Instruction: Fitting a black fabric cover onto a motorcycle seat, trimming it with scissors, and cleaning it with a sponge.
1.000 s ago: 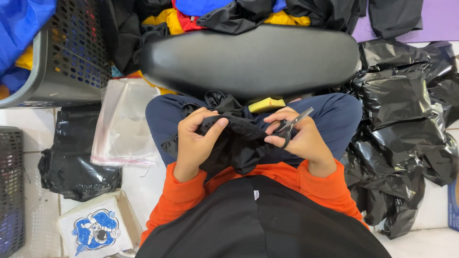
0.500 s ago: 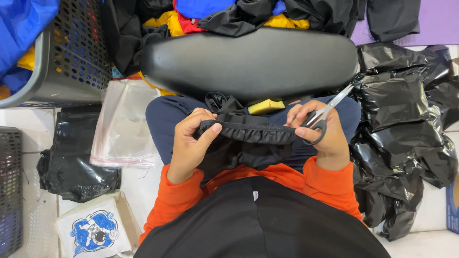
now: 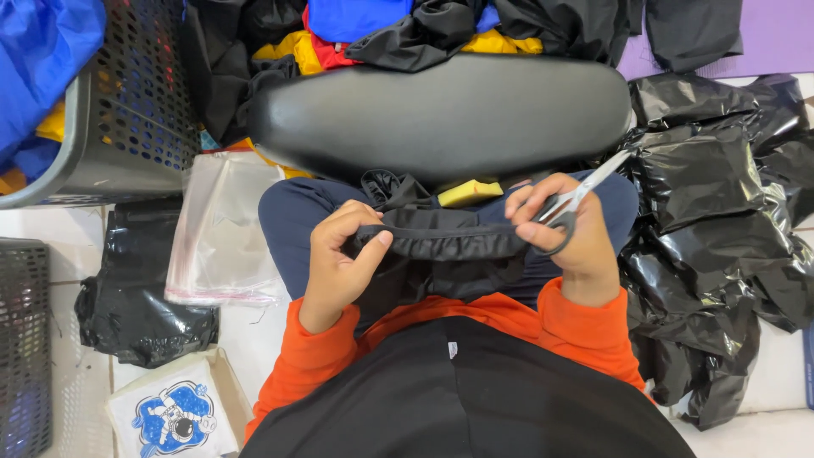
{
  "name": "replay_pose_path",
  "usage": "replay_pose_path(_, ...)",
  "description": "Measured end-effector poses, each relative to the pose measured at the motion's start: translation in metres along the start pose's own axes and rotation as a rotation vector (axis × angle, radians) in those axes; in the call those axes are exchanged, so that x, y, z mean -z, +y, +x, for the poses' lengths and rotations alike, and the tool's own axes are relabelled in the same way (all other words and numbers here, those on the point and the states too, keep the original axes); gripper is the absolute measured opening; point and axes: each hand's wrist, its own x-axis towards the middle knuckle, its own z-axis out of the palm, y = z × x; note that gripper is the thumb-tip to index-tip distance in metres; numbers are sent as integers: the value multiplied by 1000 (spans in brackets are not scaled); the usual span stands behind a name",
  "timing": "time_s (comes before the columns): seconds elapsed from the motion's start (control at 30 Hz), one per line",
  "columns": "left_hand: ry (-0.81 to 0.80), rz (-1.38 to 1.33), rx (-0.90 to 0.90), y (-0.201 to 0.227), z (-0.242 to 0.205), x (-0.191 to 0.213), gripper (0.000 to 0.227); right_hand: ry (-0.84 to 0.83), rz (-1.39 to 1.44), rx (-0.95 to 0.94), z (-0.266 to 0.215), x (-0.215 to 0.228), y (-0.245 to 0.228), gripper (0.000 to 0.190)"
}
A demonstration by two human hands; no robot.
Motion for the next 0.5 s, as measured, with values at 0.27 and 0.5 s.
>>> replay_pose_path(0.27, -106, 723, -216, 67, 28, -39, 68, -222, -321, -309, 4, -69, -39, 20)
replay_pose_path(0.5, -109, 399, -176, 18, 13, -55, 30, -113, -59, -170, 3, -68, -19, 31)
